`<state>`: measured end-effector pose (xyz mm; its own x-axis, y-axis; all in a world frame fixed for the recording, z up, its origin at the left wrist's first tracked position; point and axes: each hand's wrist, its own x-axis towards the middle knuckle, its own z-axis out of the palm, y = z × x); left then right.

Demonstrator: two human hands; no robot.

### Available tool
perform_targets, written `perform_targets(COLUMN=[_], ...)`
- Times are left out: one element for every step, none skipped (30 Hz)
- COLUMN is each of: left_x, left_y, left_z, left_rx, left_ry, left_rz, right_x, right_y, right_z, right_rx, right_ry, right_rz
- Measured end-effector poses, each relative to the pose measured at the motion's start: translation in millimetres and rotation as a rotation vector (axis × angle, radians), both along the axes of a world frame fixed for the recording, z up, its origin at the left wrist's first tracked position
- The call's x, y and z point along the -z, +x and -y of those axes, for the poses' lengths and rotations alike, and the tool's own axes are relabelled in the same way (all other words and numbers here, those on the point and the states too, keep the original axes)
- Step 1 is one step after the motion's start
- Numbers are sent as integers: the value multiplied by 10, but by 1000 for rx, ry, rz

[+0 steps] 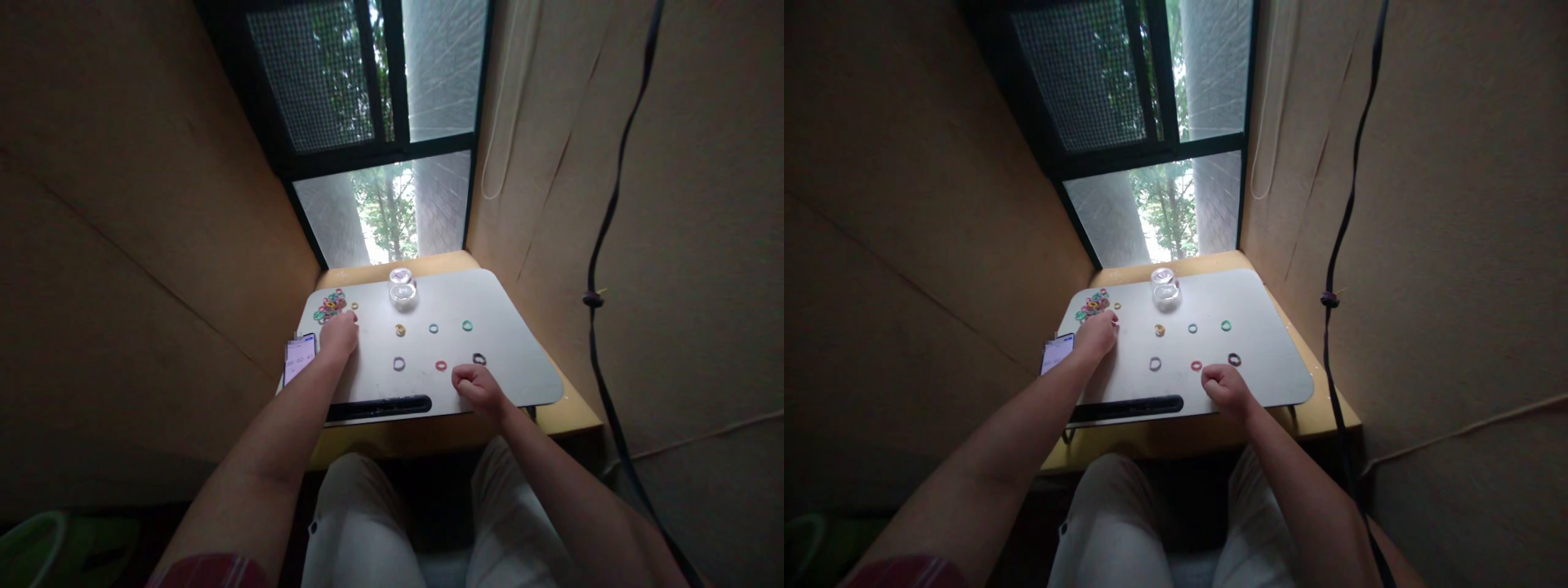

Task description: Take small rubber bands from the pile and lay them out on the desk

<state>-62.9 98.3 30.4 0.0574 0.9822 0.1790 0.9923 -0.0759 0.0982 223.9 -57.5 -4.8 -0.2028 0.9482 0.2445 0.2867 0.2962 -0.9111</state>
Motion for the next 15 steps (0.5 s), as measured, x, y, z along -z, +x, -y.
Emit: perform_targets(left_x=[-6, -11, -14, -18, -24, -31, -40, -48, -52, -50, -39, -16, 18, 61, 112], left_y=[10, 21, 34, 53, 77, 110, 151, 203, 263, 331, 405, 481, 557, 631, 700], left_z=[36, 73, 112, 156, 209, 273, 351, 444, 551, 670, 797, 925, 1048, 1161, 1259], left_rx=[5, 16, 32, 49, 71, 102, 143, 198, 256, 330, 411, 485, 534, 564, 569], left_ry=[-13, -20, -19, -11, 5, 26, 45, 59, 52, 23, 5, -13, -17, -29, -34], left_rz=[-3, -3, 5, 26, 62, 113, 177, 250, 322, 378, 425, 460, 494, 530, 578], right_x=[6, 11, 16, 21, 25, 28, 30, 32, 32, 32, 32, 31, 29, 28, 27], right_y=[-1, -3, -6, -10, -16, -25, -35, -48, -63, -78, -93, -106, -118, -127, -134], right_z=[-8, -15, -23, -31, -40, -49, -58, -66, -73, -79, -81, -80, -75, -67, -57], right_rx=[-1, -2, -2, -1, -1, 3, 6, 9, 14, 16, 20, 21, 16, 6, -12], right_ry=[0, -1, -3, -5, -4, 3, 11, 22, 34, 43, 51, 56, 57, 57, 54], right_rz=[-3, -5, -4, -1, 1, 0, -3, -8, -13, -13, -8, 0, 11, 20, 27])
